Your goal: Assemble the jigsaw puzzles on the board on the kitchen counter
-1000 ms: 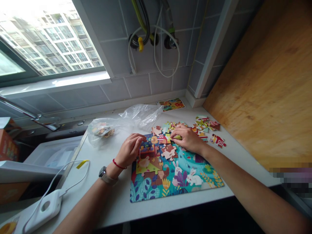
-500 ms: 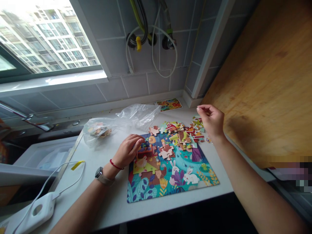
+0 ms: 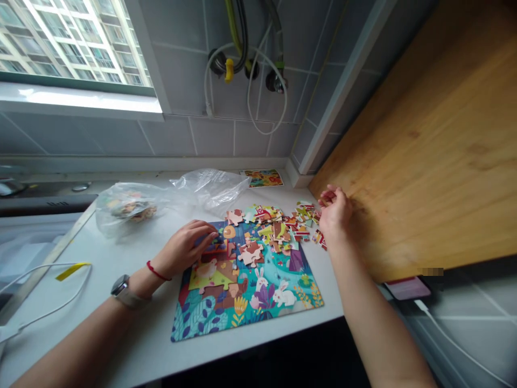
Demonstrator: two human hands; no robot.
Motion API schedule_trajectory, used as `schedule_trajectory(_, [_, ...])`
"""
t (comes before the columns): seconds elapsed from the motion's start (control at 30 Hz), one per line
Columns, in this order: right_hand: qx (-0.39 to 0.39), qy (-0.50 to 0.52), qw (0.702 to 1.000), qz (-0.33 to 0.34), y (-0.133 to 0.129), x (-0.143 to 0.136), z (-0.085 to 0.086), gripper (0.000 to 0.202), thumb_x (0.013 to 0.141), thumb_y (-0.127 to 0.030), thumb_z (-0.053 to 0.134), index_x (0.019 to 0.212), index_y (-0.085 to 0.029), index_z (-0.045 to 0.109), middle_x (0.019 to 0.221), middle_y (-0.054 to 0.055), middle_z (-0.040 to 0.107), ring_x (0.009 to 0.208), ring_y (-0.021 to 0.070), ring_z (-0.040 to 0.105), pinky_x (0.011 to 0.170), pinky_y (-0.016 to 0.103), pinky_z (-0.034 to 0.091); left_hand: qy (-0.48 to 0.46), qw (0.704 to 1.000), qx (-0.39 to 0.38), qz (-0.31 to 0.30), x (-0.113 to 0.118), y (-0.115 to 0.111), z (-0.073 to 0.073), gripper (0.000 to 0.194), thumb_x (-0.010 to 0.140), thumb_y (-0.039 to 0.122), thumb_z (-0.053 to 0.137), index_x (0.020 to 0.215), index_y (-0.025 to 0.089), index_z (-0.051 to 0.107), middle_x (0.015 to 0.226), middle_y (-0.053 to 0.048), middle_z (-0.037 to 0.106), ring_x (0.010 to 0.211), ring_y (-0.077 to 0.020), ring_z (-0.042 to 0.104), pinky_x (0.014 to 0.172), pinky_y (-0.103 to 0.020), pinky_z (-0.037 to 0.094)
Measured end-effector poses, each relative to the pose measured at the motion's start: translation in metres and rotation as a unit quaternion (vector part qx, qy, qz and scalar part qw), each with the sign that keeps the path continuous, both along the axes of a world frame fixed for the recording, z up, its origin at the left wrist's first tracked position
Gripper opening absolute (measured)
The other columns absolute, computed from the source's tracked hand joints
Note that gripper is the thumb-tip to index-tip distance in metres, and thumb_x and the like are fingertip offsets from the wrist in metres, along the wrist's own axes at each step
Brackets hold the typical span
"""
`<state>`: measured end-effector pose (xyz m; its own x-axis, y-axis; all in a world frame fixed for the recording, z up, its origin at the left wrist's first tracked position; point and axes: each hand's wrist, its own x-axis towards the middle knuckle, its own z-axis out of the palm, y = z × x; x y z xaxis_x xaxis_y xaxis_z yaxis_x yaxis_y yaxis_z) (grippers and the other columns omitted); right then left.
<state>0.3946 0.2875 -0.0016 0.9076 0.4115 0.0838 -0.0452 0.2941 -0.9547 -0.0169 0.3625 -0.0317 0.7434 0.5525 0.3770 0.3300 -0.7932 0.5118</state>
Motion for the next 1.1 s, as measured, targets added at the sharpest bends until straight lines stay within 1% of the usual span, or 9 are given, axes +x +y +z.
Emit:
schedule_trajectory(0.13, [-0.084, -0.009, 0.996, 0.003, 0.001, 0.009, -0.01, 0.04, 0.087, -0.052, 0.047, 0.111, -0.025, 0.065, 0.109, 0.006, 0.071, 0.097, 0.018, 0.069, 0.068, 0.026, 0.052, 0.001, 1.0, -0.007, -0.005, 0.0, 0.0, -0.002, 0.035, 0.108, 0.045, 0.049, 0.101, 0.022, 0.076, 0.106, -0.008, 0.077, 0.1, -0.0233, 0.069, 0.092, -0.035, 0.055])
schedule_trajectory(0.23, [-0.13, -0.028, 0.991, 0.035, 0.002, 0.014, -0.018, 0.044, 0.083, -0.053, 0.05, 0.117, -0.027, 0.062, 0.122, 0.007, 0.071, 0.108, 0.0205, 0.069, 0.071, 0.028, 0.052, -0.004, 1.0, -0.005, -0.007, 0.001, 0.0, -0.002, 0.035, 0.107, 0.046, 0.051, 0.1, 0.023, 0.076, 0.104, -0.007, 0.077, 0.098, -0.023, 0.07, 0.09, -0.034, 0.056])
schedule_trajectory(0.47, [-0.204, -0.071, 0.955, 0.205, -0.001, 0.0, -0.013, 0.043, 0.083, -0.061, 0.057, 0.109, -0.028, 0.067, 0.112, 0.006, 0.076, 0.095, 0.0213, 0.074, 0.065, 0.027, 0.056, -0.02, 1.0, 0.001, -0.01, 0.002, 0.002, -0.004, 0.038, 0.106, 0.05, 0.051, 0.097, 0.024, 0.078, 0.1, -0.006, 0.077, 0.093, -0.0225, 0.07, 0.086, -0.033, 0.057])
schedule_trajectory(0.53, [-0.226, -0.063, 0.934, 0.271, -0.006, -0.014, -0.005, 0.038, 0.083, -0.057, 0.066, 0.103, -0.025, 0.07, 0.102, 0.007, 0.078, 0.082, 0.0203, 0.075, 0.057, 0.025, 0.054, -0.021, 1.0, 0.003, -0.012, 0.002, 0.002, -0.004, 0.037, 0.106, 0.048, 0.051, 0.098, 0.023, 0.078, 0.1, -0.006, 0.077, 0.093, -0.0223, 0.07, 0.086, -0.032, 0.057])
schedule_trajectory(0.6, [-0.266, -0.04, 0.893, 0.361, -0.012, -0.028, 0.003, 0.035, 0.085, -0.053, 0.071, 0.101, -0.022, 0.073, 0.092, 0.008, 0.079, 0.069, 0.0181, 0.073, 0.049, 0.022, 0.05, -0.021, 1.0, 0.004, -0.014, 0.002, 0.002, -0.004, 0.036, 0.106, 0.047, 0.051, 0.098, 0.023, 0.078, 0.101, -0.006, 0.078, 0.093, -0.0221, 0.07, 0.086, -0.032, 0.057])
schedule_trajectory(0.67, [-0.313, -0.013, 0.839, 0.446, -0.016, -0.039, 0.009, 0.033, 0.089, -0.051, 0.074, 0.101, -0.02, 0.075, 0.087, 0.007, 0.079, 0.062, 0.0147, 0.071, 0.047, 0.019, 0.049, -0.022, 1.0, 0.003, -0.015, 0.002, 0.002, -0.003, 0.036, 0.106, 0.047, 0.052, 0.098, 0.024, 0.078, 0.101, -0.006, 0.078, 0.093, -0.0219, 0.071, 0.086, -0.031, 0.057])
schedule_trajectory(0.73, [-0.337, 0.001, 0.812, 0.476, -0.019, -0.045, 0.013, 0.029, 0.091, -0.049, 0.074, 0.1, -0.021, 0.075, 0.083, 0.005, 0.078, 0.06, 0.012, 0.069, 0.05, 0.017, 0.053, -0.02, 1.0, -0.001, -0.012, 0.002, 0.002, -0.003, 0.037, 0.106, 0.049, 0.052, 0.098, 0.024, 0.078, 0.101, -0.006, 0.078, 0.093, -0.022, 0.071, 0.087, -0.031, 0.057])
schedule_trajectory(0.87, [-0.326, -0.023, 0.834, 0.445, -0.018, -0.046, 0.013, 0.027, 0.089, -0.048, 0.077, 0.093, -0.021, 0.074, 0.079, 0.003, 0.077, 0.06, 0.0118, 0.069, 0.054, 0.019, 0.056, -0.014, 1.0, -0.009, -0.009, 0.002, 0.002, -0.003, 0.038, 0.105, 0.051, 0.052, 0.098, 0.025, 0.079, 0.101, -0.006, 0.078, 0.094, -0.0222, 0.071, 0.087, -0.032, 0.058])
schedule_trajectory(1.1, [-0.253, -0.1, 0.892, 0.362, -0.005, -0.04, -0.004, 0.038, 0.081, -0.058, 0.076, 0.092, -0.023, 0.07, 0.08, 0.001, 0.074, 0.074, 0.0166, 0.071, 0.063, 0.024, 0.057, -0.021, 1.0, -0.001, -0.011, 0.002, 0.002, -0.004, 0.037, 0.105, 0.051, 0.053, 0.098, 0.025, 0.079, 0.102, -0.006, 0.078, 0.094, -0.0227, 0.072, 0.086, -0.031, 0.058])
